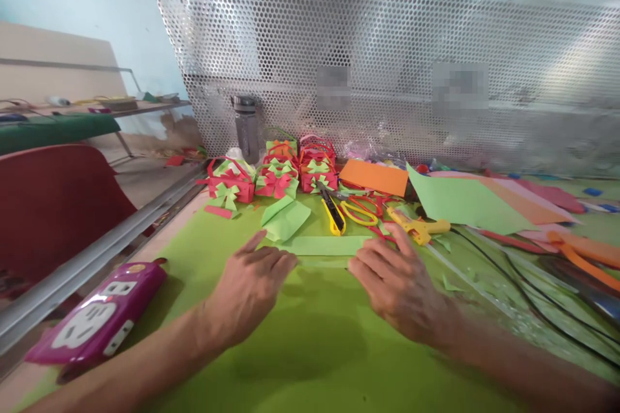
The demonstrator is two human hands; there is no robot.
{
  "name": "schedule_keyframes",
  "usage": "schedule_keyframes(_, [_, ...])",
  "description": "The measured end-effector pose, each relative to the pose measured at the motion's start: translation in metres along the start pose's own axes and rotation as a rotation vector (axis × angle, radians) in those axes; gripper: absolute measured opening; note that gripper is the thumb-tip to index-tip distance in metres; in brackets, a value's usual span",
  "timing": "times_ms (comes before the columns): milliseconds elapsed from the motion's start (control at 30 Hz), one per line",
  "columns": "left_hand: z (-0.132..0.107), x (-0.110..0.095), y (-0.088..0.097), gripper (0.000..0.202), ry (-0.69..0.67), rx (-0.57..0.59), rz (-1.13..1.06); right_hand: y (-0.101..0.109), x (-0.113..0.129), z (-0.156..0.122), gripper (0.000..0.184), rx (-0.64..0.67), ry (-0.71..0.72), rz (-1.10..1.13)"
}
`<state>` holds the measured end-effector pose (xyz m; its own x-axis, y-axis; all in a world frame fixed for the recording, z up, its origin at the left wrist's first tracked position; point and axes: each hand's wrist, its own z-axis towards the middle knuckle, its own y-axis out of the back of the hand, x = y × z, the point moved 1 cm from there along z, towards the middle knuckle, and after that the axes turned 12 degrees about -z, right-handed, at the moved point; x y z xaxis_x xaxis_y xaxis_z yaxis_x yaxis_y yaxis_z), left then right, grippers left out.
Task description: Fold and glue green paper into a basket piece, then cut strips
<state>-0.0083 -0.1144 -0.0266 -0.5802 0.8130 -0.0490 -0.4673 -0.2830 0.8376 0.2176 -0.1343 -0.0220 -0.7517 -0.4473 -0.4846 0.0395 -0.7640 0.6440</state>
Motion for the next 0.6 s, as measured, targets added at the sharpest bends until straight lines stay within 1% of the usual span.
schedule_keyframes(100, [-0.001, 0.017, 0.001, 0.032, 0.038, 0.01, 0.052, -0.004, -0.013, -0.001, 0.029, 0.006, -0.039, -0.02])
schedule_keyframes(167, [0.0, 0.026, 0.004, 0.036, 0.078, 0.036, 0.085, -0.007, -0.018, -0.001, 0.029, 0.017, -0.045, -0.037])
schedule_keyframes(233, [0.002, 0.034, 0.011, 0.036, 0.124, 0.071, 0.133, -0.009, -0.02, -0.002, 0.03, 0.028, -0.045, -0.052])
schedule_keyframes(300, [0.005, 0.041, 0.021, 0.034, 0.153, 0.078, 0.215, -0.011, -0.021, -0.003, 0.03, 0.041, -0.048, -0.061])
schedule_keyframes(333, [0.007, 0.043, 0.026, 0.034, 0.158, 0.071, 0.266, -0.012, -0.02, -0.003, 0.03, 0.048, -0.052, -0.063])
schedule_keyframes(367, [0.009, 0.043, 0.031, 0.033, 0.148, 0.035, 0.321, -0.013, -0.019, -0.004, 0.03, 0.055, -0.058, -0.063])
schedule_keyframes(400, [0.01, 0.041, 0.034, 0.032, 0.136, 0.005, 0.377, -0.013, -0.018, -0.004, 0.03, 0.064, -0.065, -0.064])
schedule_keyframes(467, [0.009, 0.029, 0.035, 0.029, 0.102, -0.052, 0.386, -0.014, -0.013, -0.004, 0.028, 0.075, -0.068, -0.06])
schedule_keyframes(500, [0.008, 0.018, 0.032, 0.02, 0.001, -0.083, 0.326, -0.014, -0.009, -0.005, 0.027, 0.078, -0.061, -0.054])
schedule_keyframes(533, [0.005, 0.006, 0.027, 0.016, -0.107, -0.172, 0.249, -0.014, -0.005, -0.005, 0.026, 0.079, -0.049, -0.046])
schedule_keyframes(567, [0.001, -0.008, 0.019, 0.018, -0.16, -0.149, 0.189, -0.014, 0.0, -0.005, 0.024, 0.078, -0.032, -0.035])
schedule_keyframes(600, [-0.002, -0.022, 0.011, 0.02, -0.17, -0.116, 0.155, -0.013, 0.006, -0.006, 0.022, 0.076, -0.01, -0.022])
